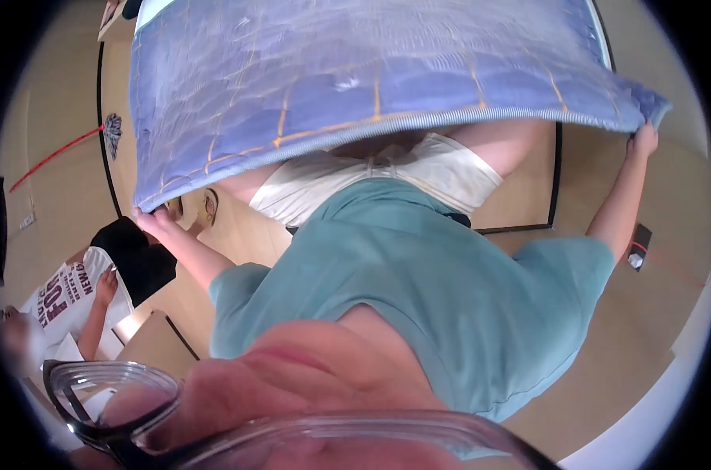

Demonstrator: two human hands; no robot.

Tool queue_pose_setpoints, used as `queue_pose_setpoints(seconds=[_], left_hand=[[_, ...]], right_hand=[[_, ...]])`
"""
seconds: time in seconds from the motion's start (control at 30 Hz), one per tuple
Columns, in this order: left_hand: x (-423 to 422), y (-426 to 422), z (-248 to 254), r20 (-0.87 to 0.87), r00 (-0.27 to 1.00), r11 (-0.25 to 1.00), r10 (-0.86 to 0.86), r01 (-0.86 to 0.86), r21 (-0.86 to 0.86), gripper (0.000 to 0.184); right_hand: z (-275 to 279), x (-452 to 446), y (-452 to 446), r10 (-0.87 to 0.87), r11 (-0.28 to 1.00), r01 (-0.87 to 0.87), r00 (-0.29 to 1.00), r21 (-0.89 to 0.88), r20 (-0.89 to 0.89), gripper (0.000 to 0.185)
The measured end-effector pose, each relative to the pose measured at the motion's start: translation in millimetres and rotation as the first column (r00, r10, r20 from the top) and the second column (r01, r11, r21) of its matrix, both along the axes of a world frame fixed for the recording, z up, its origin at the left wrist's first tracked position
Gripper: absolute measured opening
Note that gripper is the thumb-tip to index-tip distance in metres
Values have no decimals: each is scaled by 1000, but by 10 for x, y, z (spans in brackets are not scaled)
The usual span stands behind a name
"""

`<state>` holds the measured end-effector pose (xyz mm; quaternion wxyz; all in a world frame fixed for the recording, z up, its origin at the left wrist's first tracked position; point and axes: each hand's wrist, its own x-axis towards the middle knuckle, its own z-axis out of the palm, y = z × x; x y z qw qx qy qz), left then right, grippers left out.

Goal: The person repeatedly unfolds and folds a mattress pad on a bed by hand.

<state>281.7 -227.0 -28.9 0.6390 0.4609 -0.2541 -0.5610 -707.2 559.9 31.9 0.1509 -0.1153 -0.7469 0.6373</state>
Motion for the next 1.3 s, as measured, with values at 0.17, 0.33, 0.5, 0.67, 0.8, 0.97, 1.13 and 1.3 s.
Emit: queue_pose_setpoints(seconds=[0.17,0.33,0.5,0.67,0.8,0.97,1.13,1.3], left_hand=[[-241,208,337,149,989,991,8,-28,133,54],[-525,-276,388,225,974,979,-10,-36,201,56],[-1325,-1321,221,354,932,969,-80,-10,245,54],[-2260,-3203,-59,403,893,974,-200,135,184,43],[-3660,-4356,-68,445,877,983,-180,146,111,45],[-4846,-3438,-392,887,407,937,-218,342,73,79],[-4543,-1998,-1269,911,-338,765,237,643,39,64],[-3890,-1494,-1367,890,-395,800,226,597,62,63]], right_hand=[[-622,-92,442,-40,992,61,982,-109,184,39],[-909,-223,361,-99,994,104,984,-22,146,40],[-1340,-1036,-153,-209,958,161,958,238,196,52],[-1297,-2117,-1070,-273,872,113,920,475,282,67],[-818,-2837,-2386,-245,876,137,952,462,182,73],[-782,-2194,-3445,-337,578,210,941,788,-4,74],[-1577,-626,-4837,378,367,-75,923,927,-75,72],[-1938,1017,-5516,724,278,-158,683,947,-99,64]])
